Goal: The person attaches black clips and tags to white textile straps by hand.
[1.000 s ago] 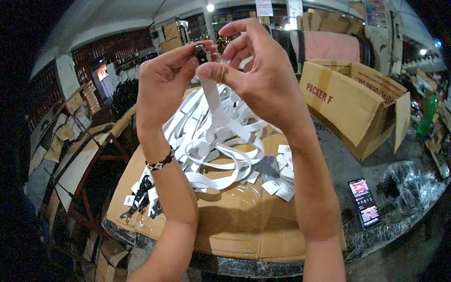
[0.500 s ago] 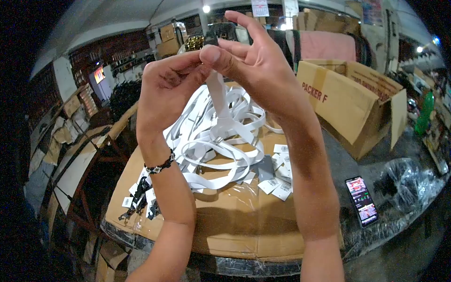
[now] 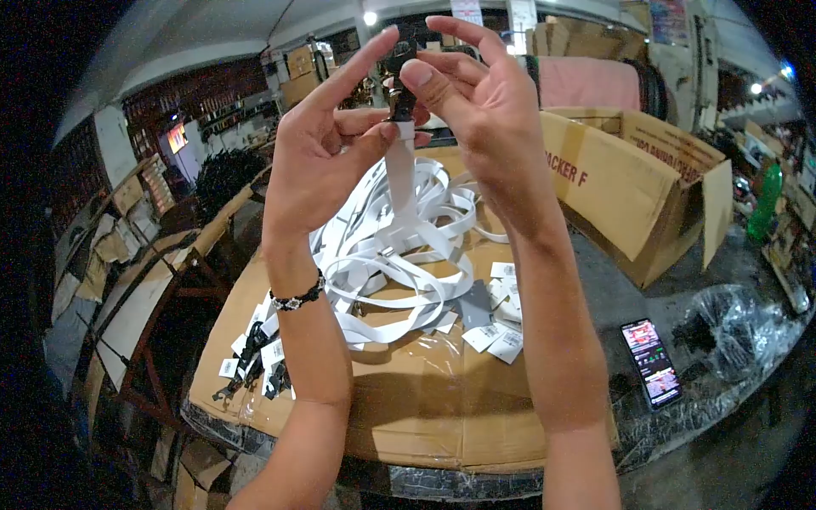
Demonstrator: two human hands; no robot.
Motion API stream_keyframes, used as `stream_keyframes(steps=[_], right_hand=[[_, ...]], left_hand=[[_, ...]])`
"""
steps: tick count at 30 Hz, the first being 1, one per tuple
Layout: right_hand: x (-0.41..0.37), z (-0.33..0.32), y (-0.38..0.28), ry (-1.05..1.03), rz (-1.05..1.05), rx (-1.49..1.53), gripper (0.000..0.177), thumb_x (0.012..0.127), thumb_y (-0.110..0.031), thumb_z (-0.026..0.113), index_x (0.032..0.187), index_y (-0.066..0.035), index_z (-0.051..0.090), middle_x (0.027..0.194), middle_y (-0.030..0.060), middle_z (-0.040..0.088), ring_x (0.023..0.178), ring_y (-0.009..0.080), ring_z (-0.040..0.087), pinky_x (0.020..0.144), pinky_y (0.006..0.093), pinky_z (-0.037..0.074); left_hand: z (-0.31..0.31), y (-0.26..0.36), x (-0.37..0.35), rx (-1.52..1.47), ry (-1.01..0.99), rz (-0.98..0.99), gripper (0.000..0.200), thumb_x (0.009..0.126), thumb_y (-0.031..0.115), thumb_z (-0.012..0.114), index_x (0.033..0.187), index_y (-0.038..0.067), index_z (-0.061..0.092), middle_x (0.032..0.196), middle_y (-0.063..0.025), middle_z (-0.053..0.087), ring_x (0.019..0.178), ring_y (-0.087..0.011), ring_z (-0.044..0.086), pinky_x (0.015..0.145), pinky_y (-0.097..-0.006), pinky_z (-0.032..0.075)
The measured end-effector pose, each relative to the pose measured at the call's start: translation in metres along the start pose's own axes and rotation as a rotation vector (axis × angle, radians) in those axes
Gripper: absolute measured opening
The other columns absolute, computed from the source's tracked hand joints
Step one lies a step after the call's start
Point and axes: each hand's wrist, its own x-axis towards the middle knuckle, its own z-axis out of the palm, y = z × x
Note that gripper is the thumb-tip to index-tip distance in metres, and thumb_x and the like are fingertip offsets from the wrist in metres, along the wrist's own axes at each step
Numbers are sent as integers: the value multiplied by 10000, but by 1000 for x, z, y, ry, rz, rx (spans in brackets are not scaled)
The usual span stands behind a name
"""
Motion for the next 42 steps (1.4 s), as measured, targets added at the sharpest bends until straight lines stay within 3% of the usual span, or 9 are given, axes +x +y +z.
stream_keyframes(steps=[3,9,12,18,21,33,36,37,42], right_hand=[[0,1,-2,7,-11,-6,524,941,-164,756,1363,13,502,1087,111,692,874,103,647,713,235,531],[-1,-5,-6,-20,17,-57,524,988,-150,687,1420,22,446,1121,96,700,1016,145,687,850,250,530],[2,-5,-8,0,-20,-80,481,990,-115,673,1401,26,467,1119,105,703,1022,161,694,881,267,545],[1,-2,-9,27,-46,-58,411,990,-75,659,1357,36,512,1107,115,710,1011,171,703,887,273,561],[3,0,-2,92,-94,-46,326,934,-47,723,1235,7,611,1005,75,724,915,98,696,760,216,556],[0,3,-12,52,-57,-44,316,933,-90,740,1212,10,629,1007,53,724,915,94,681,797,218,544],[-1,-4,-18,-44,77,-90,312,950,-161,735,1198,8,649,1007,37,717,915,92,668,821,237,530],[-1,-8,-17,-79,107,-86,309,955,-173,731,1196,5,654,1005,33,715,909,89,664,823,240,526],[-4,-15,-18,-157,144,-45,255,957,-174,726,1143,-4,684,964,15,704,885,79,646,815,238,514]], left_hand=[[-1,4,1,78,-31,-13,791,918,-112,646,1598,51,276,1115,-165,732,1027,-218,726,867,-307,597],[-2,-1,0,40,-96,-8,811,936,-92,641,1612,53,217,1096,-169,733,1051,-223,717,878,-309,591],[1,-6,2,-45,-14,34,789,886,-77,663,1584,40,313,1028,-125,736,953,-126,699,850,-264,552],[6,8,-1,-125,-17,-43,766,906,-94,651,1582,35,315,1038,-140,731,964,-121,689,859,-256,550],[8,9,0,-157,-36,-45,770,905,-62,688,1577,28,323,1007,-143,732,962,-116,682,856,-249,547],[15,13,2,196,73,108,703,853,-24,756,1490,145,510,852,-104,740,824,-121,709,825,-296,567],[17,13,5,210,119,276,647,849,-12,761,1446,91,535,845,-134,742,801,-133,714,796,-302,569],[18,19,3,208,95,192,617,906,36,699,1484,105,497,1039,-138,694,865,-155,705,825,-294,564],[15,19,1,189,87,144,579,913,19,712,1452,63,503,1004,-125,714,890,-143,706,790,-283,582]])
